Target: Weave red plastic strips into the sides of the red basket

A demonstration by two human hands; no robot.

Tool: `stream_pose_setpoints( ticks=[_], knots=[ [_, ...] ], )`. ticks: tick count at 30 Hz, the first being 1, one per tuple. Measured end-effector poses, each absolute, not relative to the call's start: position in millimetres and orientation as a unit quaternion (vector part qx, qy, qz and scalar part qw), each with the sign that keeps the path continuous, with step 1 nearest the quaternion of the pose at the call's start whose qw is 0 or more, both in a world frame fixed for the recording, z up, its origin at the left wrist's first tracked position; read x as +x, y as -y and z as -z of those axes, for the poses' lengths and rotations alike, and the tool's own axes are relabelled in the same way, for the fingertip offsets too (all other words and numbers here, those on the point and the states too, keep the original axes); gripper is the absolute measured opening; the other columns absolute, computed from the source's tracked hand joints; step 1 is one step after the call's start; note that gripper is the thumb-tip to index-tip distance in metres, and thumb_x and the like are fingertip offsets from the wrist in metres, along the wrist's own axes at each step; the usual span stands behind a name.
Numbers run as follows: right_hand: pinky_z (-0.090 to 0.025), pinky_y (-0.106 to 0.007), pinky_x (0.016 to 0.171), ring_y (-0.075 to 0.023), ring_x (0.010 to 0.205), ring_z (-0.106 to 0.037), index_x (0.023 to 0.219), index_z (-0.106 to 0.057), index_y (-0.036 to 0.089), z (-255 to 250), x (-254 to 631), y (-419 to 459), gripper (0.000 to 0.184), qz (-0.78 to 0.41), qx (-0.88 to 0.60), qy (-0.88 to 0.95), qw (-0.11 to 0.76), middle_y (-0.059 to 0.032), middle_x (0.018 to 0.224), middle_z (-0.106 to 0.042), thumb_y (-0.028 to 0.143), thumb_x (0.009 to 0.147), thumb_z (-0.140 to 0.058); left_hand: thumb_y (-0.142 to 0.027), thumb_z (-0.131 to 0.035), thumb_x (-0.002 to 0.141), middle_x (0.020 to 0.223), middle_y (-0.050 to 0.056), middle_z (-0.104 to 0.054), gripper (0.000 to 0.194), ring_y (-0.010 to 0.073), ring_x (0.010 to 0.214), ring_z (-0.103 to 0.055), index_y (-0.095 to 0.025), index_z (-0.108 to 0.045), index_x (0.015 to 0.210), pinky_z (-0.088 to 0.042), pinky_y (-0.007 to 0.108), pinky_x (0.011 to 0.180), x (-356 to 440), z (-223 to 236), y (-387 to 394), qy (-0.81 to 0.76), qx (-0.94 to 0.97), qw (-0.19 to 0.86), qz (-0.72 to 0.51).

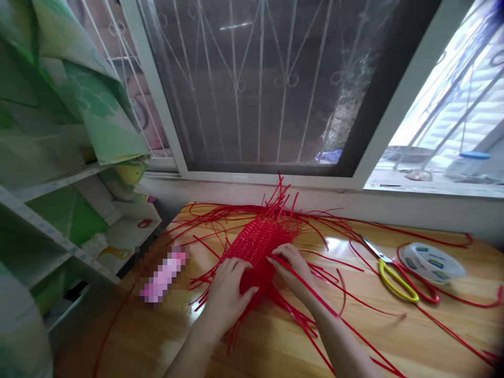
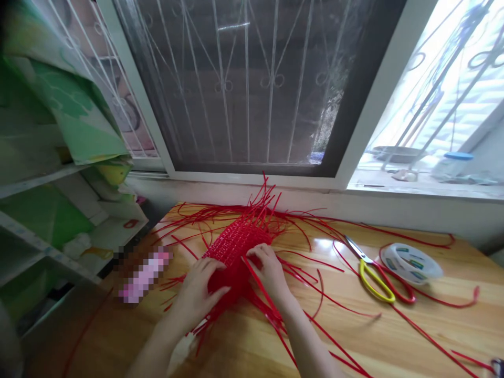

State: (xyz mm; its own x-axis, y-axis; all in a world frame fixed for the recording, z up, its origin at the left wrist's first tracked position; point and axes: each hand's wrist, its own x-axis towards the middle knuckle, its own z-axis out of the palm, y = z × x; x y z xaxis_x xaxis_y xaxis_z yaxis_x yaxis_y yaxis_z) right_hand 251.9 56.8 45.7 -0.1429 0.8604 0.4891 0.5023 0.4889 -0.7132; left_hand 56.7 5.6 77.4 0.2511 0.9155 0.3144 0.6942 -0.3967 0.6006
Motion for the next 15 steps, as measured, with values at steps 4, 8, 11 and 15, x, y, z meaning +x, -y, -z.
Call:
stream_pose_setpoints(
  ticks=[4, 8, 11, 15],
  knots=[
    [-0.044, -0.032, 0.072, -0.0186, 0.075, -0.053, 0.072, -0.056, 0.021, -38, 243, -62, 0.019, -0.233, -0.466, 0.685, 0.509, -0.0032, 0.076, -0.057, 0.038, 0.081, -0.056, -0.016, -0.055, 0.080, 0.092, 0.005, -0.056, 0.007, 0.0195, 0.089, -0.048, -0.018, -0.058, 0.086, -0.040, 0.035, 0.079, 55, -59, -4, -0.536, 0.771, 0.097, -0.330],
    [-0.045, -0.030, 0.069, -0.0179, 0.074, -0.056, 0.080, -0.057, 0.020, -33, 241, -65, 0.023, -0.264, -0.476, 0.650, 0.531, -0.0044, 0.080, -0.060, 0.042, 0.084, -0.052, -0.022, -0.053, 0.084, 0.085, 0.003, -0.059, 0.009, 0.0153, 0.083, -0.051, -0.018, -0.061, 0.087, -0.041, 0.031, 0.078, 42, -64, -13, -0.521, 0.714, 0.048, -0.466],
    [-0.046, -0.030, 0.069, -0.0181, 0.074, -0.057, 0.081, -0.057, 0.019, -32, 241, -67, 0.025, -0.279, -0.480, 0.635, 0.537, -0.0051, 0.081, -0.061, 0.044, 0.083, -0.053, -0.027, -0.057, 0.081, 0.079, 0.002, -0.058, 0.011, 0.0126, 0.076, -0.053, -0.017, -0.061, 0.081, -0.043, 0.025, 0.071, 33, -72, -17, -0.548, 0.610, 0.085, -0.566],
    [-0.046, -0.029, 0.069, -0.0170, 0.071, -0.055, 0.074, -0.054, 0.020, -33, 239, -67, 0.027, -0.289, -0.480, 0.627, 0.541, -0.0033, 0.076, -0.059, 0.046, 0.082, -0.053, -0.037, -0.061, 0.077, 0.074, 0.002, -0.058, 0.023, 0.0114, 0.068, -0.053, -0.014, -0.062, 0.080, -0.044, 0.022, 0.063, 29, -74, -17, -0.579, 0.478, 0.202, -0.629]
  ],
)
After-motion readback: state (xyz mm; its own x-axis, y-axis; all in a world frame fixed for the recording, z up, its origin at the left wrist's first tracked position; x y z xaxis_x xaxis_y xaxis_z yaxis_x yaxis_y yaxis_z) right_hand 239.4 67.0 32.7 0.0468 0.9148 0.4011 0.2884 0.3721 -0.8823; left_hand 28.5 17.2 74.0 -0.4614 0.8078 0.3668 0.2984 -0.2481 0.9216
